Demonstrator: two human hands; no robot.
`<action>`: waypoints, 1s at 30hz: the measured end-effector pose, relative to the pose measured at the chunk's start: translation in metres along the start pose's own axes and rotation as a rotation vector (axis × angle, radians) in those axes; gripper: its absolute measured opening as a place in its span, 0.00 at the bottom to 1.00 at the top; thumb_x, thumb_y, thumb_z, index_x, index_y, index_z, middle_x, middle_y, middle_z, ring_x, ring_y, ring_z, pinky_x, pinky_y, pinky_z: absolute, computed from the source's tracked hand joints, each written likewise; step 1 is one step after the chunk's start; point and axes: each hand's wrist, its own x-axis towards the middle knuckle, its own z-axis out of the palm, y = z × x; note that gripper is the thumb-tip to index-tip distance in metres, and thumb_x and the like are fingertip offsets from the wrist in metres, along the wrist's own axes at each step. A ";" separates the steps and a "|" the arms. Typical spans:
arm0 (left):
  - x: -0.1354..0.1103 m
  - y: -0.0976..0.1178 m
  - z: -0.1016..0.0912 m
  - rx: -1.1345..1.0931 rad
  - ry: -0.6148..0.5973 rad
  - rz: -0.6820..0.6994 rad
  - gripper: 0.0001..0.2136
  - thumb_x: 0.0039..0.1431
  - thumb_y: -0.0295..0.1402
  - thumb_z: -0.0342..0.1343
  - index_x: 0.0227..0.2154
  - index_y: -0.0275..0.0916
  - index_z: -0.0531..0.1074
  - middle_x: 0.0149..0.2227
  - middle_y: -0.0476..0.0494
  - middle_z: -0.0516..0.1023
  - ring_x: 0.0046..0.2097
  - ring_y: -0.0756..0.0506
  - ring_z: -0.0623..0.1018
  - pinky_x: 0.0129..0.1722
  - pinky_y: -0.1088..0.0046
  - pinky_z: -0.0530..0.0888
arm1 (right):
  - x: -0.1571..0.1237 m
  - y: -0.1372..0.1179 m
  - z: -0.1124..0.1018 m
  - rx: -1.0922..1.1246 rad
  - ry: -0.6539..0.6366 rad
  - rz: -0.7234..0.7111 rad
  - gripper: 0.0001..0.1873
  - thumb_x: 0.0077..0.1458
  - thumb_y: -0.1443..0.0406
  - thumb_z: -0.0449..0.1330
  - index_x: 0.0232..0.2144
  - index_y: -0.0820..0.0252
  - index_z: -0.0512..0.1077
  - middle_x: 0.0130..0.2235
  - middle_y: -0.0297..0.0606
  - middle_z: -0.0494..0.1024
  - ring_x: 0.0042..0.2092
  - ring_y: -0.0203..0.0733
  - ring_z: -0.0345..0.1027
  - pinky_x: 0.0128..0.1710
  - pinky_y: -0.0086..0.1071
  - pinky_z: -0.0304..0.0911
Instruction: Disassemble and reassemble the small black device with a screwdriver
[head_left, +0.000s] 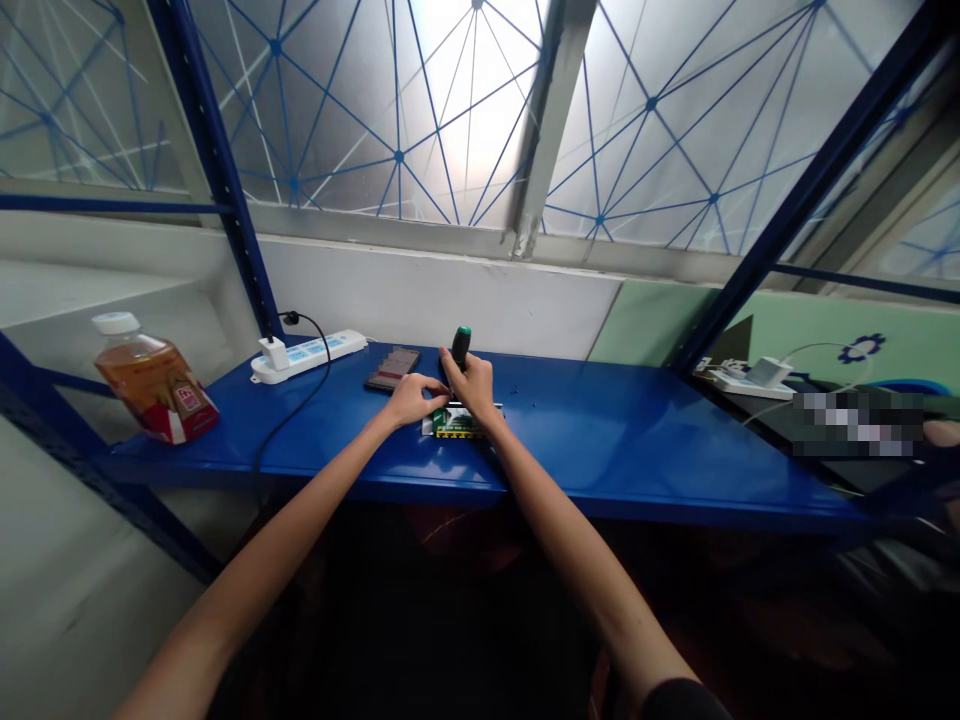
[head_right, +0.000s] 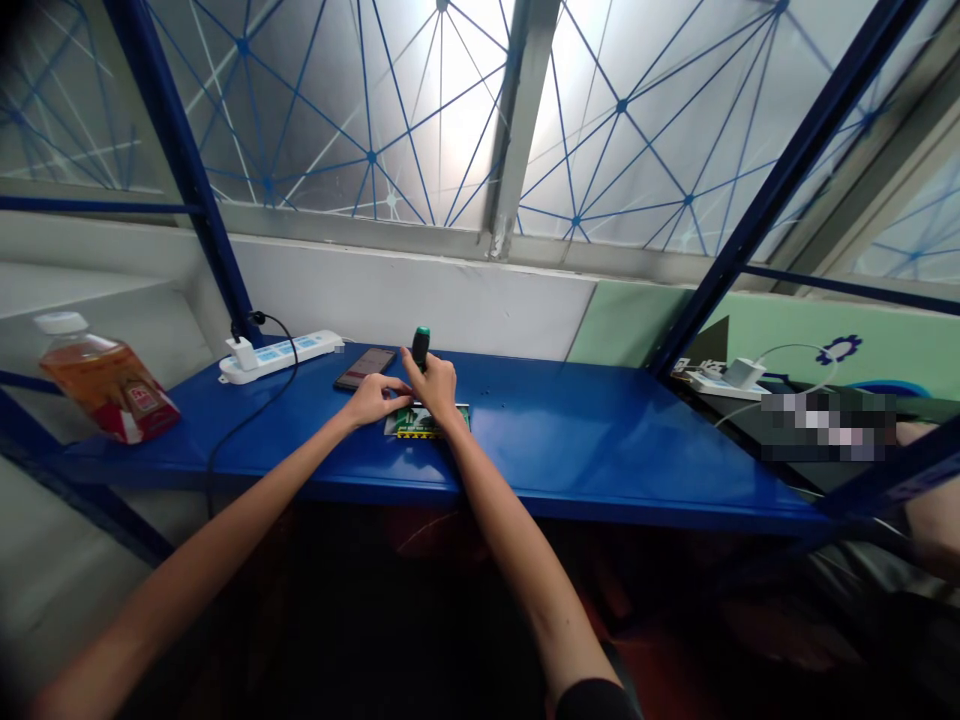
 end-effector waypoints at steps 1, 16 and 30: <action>0.000 0.000 0.000 -0.004 -0.005 0.001 0.08 0.51 0.32 0.59 0.30 0.37 0.82 0.32 0.44 0.84 0.34 0.43 0.81 0.36 0.72 0.74 | 0.001 0.000 -0.001 0.007 -0.018 -0.002 0.29 0.59 0.44 0.50 0.16 0.57 0.58 0.18 0.31 0.59 0.23 0.34 0.52 0.26 0.30 0.46; 0.000 -0.002 -0.004 -0.095 -0.020 -0.009 0.11 0.49 0.40 0.64 0.25 0.35 0.82 0.30 0.40 0.84 0.35 0.40 0.82 0.36 0.70 0.74 | 0.000 0.002 -0.006 0.203 -0.279 -0.034 0.29 0.58 0.44 0.52 0.19 0.61 0.65 0.19 0.29 0.59 0.24 0.32 0.52 0.25 0.28 0.46; -0.002 0.001 -0.003 -0.127 0.016 -0.029 0.13 0.48 0.40 0.64 0.28 0.33 0.82 0.29 0.41 0.83 0.32 0.43 0.80 0.29 0.74 0.71 | -0.001 0.003 -0.005 0.142 -0.235 -0.023 0.26 0.58 0.47 0.53 0.20 0.61 0.68 0.21 0.33 0.67 0.25 0.34 0.57 0.27 0.28 0.49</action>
